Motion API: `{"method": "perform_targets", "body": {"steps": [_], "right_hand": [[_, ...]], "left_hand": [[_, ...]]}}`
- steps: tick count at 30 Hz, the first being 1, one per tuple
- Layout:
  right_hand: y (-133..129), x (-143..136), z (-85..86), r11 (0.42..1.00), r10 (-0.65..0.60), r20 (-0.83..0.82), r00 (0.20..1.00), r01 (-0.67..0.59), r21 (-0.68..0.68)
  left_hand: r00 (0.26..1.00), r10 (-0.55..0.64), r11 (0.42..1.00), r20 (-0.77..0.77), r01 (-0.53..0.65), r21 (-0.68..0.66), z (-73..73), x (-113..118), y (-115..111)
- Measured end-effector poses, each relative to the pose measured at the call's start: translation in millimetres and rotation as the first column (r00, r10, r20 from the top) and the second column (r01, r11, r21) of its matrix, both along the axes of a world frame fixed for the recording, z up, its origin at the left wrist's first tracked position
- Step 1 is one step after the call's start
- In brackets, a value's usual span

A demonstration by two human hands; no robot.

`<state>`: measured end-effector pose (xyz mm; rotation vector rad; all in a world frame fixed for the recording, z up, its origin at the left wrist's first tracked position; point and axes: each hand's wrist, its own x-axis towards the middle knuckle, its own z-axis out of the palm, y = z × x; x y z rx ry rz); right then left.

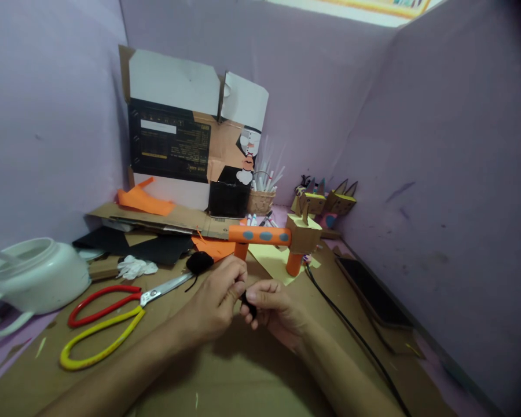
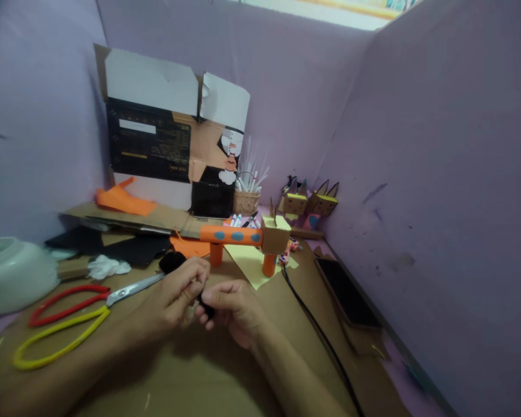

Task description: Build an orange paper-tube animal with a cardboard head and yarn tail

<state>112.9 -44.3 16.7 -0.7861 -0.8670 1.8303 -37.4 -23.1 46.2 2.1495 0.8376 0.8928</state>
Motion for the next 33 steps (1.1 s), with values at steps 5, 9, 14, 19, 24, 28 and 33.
{"method": "perform_targets", "body": {"steps": [5,9,14,19,24,28,33], "right_hand": [[-1,-3,1.1,0.998,-0.068,0.087,0.994,0.066,0.022],[-2,-7,3.0,0.990,-0.136,0.124,0.983,0.129,0.062],[0,-6,4.8,0.971,-0.234,0.086,0.968,0.228,0.076],[3,-5,4.4,0.954,-0.287,0.059,0.956,0.280,0.105],[2,-5,2.4,0.954,-0.276,0.103,0.956,0.260,0.149],[1,-5,3.1,0.962,-0.256,0.117,0.960,0.240,0.130],[1,-3,3.4,0.976,-0.204,0.090,0.975,0.196,0.094]], "left_hand": [[1.000,0.028,1.000,0.001,-0.028,0.012,-2.8,2,-3],[0.996,0.068,0.997,0.056,-0.069,0.017,-5.3,4,-3],[0.972,0.140,0.944,0.190,-0.073,-0.322,-6.2,7,2],[0.891,0.273,0.834,0.363,-0.031,-0.551,-6.8,9,3],[0.889,0.311,0.794,0.337,-0.048,-0.606,-1.5,11,-5],[0.867,0.311,0.787,0.390,-0.005,-0.618,-1.8,11,-7],[0.842,0.305,0.759,0.445,0.068,-0.647,-6.5,12,-6]]}}
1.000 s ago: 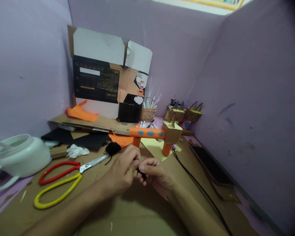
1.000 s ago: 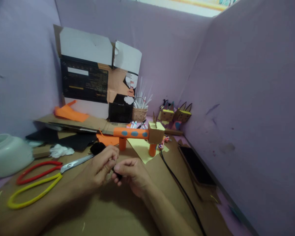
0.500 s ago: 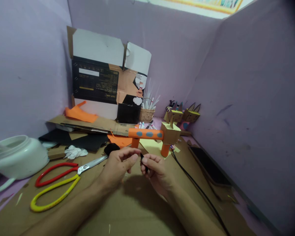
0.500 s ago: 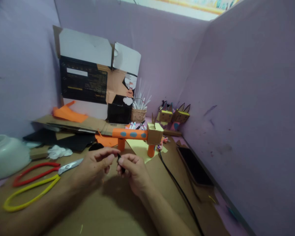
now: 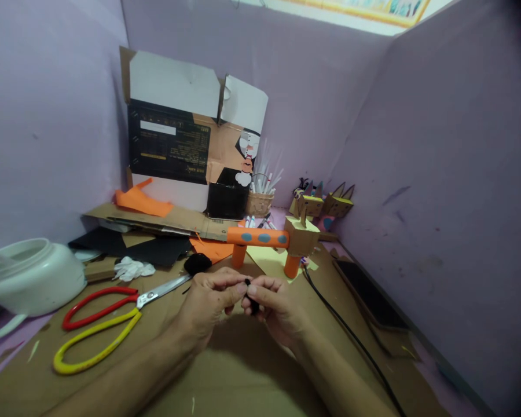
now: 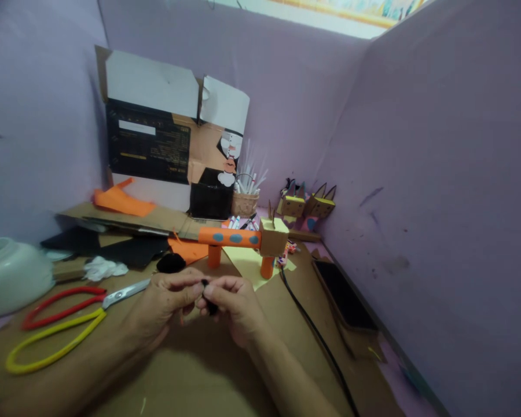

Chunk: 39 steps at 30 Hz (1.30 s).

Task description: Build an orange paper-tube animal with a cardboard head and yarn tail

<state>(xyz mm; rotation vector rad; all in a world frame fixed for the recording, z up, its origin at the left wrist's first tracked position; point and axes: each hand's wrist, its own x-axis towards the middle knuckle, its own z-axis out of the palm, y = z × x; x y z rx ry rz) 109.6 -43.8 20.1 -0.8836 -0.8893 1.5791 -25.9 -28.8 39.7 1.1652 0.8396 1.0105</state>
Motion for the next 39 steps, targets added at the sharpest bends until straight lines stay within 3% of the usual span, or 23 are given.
{"method": "perform_targets", "body": {"steps": [6,10,14,18,21,25,34,39], "right_hand": [[-1,2,-2.5,0.996,0.087,-0.036,0.996,-0.087,-0.016],[-1,0,-7.0,0.995,0.097,0.038,0.995,-0.097,-0.008],[1,-3,-8.8,0.999,-0.007,0.165,0.986,0.001,0.038],[2,1,-0.3,0.988,-0.119,0.314,0.942,0.081,0.131],[2,6,5.1,0.937,-0.243,0.392,0.887,0.110,0.333],[1,7,1.6,0.815,-0.333,0.457,0.825,0.008,0.579],[0,5,-4.9,0.723,-0.451,0.523,0.723,-0.046,0.689],[-1,5,-6.7,0.638,-0.533,0.533,0.657,-0.103,0.764]], "left_hand": [[0.997,-0.040,0.997,0.067,0.044,-0.063,0.3,1,-3],[0.991,-0.037,0.994,0.125,0.049,-0.095,0.7,1,-3],[0.989,-0.053,0.984,0.137,0.075,-0.160,-0.6,-1,-1],[0.997,-0.062,0.980,0.048,0.070,-0.185,-0.7,-5,5],[0.996,-0.084,0.977,-0.018,0.079,-0.198,1.1,-8,8],[0.982,-0.141,0.971,-0.127,0.112,-0.212,3.5,-9,8],[0.971,-0.107,0.983,-0.214,0.072,-0.167,-4.0,-8,10],[0.971,-0.100,0.982,-0.218,0.061,-0.180,-1.7,-8,9]]}}
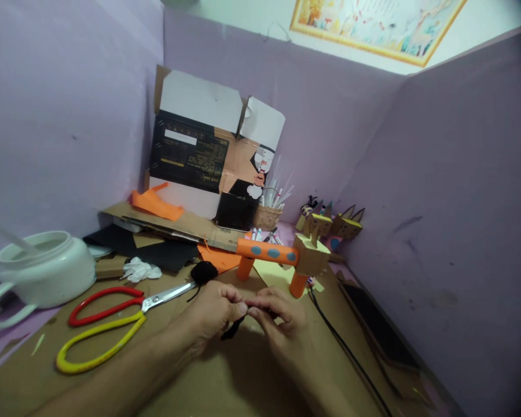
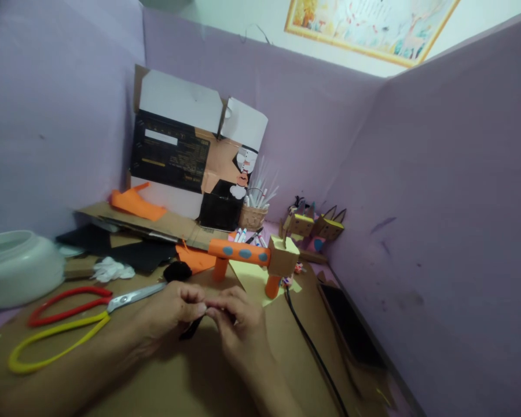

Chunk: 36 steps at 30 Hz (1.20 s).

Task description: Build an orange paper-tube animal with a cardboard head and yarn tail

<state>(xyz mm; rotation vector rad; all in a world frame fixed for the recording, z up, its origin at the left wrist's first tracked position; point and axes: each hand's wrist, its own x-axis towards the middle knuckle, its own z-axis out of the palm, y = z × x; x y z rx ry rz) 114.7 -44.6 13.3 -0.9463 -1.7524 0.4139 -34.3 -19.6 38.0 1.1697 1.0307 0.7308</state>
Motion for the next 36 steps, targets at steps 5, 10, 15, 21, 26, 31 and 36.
{"method": "perform_targets", "body": {"steps": [5,10,15,21,26,31,36], "right_hand": [[0,-3,-3.7,0.993,-0.117,0.092,0.989,0.114,0.042],[1,-5,-8.4,0.974,-0.224,0.247,0.943,0.217,0.059],[0,-5,-3.5,0.952,-0.301,0.331,0.894,0.264,0.153],[-1,-6,-3.6,0.939,-0.337,0.356,0.872,0.284,0.192],[-1,-5,-5.1,0.962,-0.273,0.285,0.919,0.256,0.095],[-1,-5,-6.4,0.982,-0.182,0.160,0.970,0.186,-0.010],[0,-6,-7.3,0.980,-0.183,0.145,0.972,0.192,-0.045]], "left_hand": [[0.999,0.034,0.999,0.025,-0.034,-0.002,0.3,2,1],[1.000,0.015,1.000,-0.007,-0.015,-0.004,3.7,3,2],[0.999,0.023,0.998,0.022,-0.022,-0.050,12.2,-1,0],[0.992,-0.091,0.995,0.092,0.093,-0.018,6.4,0,1],[0.987,0.024,0.884,-0.160,0.054,0.465,-1.5,1,-4],[0.908,0.211,0.388,-0.362,0.262,0.883,-13.0,-6,-10],[0.856,0.335,0.214,-0.394,0.339,0.916,-20.5,-7,-8]]}}
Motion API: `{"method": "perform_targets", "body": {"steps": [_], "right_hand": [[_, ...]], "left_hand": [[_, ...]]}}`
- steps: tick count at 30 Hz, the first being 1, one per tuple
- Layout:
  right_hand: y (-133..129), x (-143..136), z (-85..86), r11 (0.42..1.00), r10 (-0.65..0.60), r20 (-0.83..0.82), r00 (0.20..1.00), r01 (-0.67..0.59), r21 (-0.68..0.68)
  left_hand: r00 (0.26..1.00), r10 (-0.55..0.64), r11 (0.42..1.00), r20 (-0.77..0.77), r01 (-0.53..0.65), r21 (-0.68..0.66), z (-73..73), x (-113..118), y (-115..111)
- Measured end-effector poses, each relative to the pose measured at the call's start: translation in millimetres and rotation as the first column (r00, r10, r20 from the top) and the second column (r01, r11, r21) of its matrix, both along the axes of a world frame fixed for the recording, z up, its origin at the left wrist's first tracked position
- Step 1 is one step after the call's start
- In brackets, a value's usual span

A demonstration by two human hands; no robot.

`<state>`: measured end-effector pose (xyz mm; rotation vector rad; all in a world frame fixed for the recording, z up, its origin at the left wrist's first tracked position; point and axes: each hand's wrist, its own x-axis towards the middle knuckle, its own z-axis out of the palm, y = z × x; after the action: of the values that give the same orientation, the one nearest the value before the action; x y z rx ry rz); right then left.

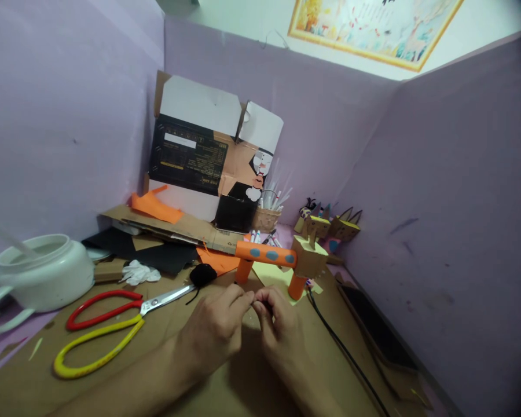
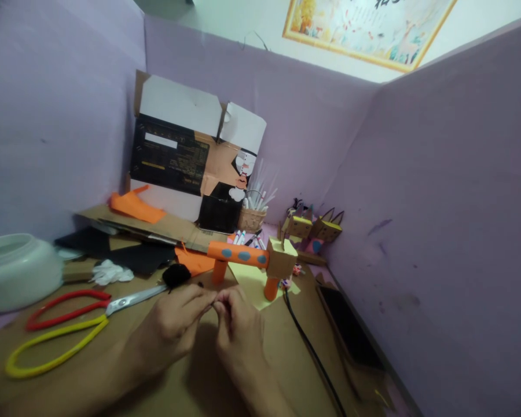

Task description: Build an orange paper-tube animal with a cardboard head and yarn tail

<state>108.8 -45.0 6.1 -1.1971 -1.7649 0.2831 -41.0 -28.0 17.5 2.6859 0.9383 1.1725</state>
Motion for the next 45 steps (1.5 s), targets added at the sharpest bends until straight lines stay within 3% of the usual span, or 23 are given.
{"method": "perform_targets", "body": {"steps": [7,11,13,16,18,20,23,28,31,37,45], "right_hand": [[-1,-1,-1.2,0.999,-0.019,0.016,1.000,0.019,0.038],[-1,-2,-0.4,0.998,-0.017,0.008,1.000,0.016,0.062],[-1,-2,0.3,0.997,-0.016,0.005,1.000,0.016,0.069],[-2,-2,1.3,0.997,-0.013,0.002,1.000,0.013,0.074],[-2,-2,1.7,0.997,-0.013,0.001,1.000,0.013,0.080],[-3,-2,1.4,0.996,-0.016,0.000,1.000,0.016,0.093],[-2,-2,0.2,0.995,-0.007,-0.005,1.000,0.008,0.102],[-1,-2,3.8,0.998,0.051,-0.076,0.996,-0.047,0.051],[-2,3,11.5,1.000,0.008,-0.129,0.992,-0.005,0.024],[-9,40,23.0,0.965,-0.260,-0.283,0.923,0.255,-0.055],[-18,120,24.1,0.795,-0.581,-0.163,0.798,0.512,-0.326]], "left_hand": [[0.995,0.027,0.973,0.097,-0.004,-0.231,12.4,3,-4],[0.978,0.064,0.892,0.200,0.034,-0.451,24.8,3,-2],[0.957,0.124,0.792,0.262,0.064,-0.608,28.7,4,1],[0.915,0.191,0.553,0.356,0.200,-0.809,29.7,4,6],[0.885,0.233,0.413,0.404,0.286,-0.865,28.4,4,8],[0.852,0.281,0.312,0.441,0.354,-0.882,26.9,5,9],[0.818,0.320,0.225,0.477,0.424,-0.877,25.4,6,9],[0.794,0.337,0.252,0.506,0.442,-0.861,24.8,4,12],[0.783,0.386,0.264,0.487,0.412,-0.872,24.9,1,16],[0.761,0.482,0.254,0.435,0.354,-0.900,20.2,-5,27],[0.754,0.532,0.246,0.386,0.299,-0.922,21.0,-15,37]]}}
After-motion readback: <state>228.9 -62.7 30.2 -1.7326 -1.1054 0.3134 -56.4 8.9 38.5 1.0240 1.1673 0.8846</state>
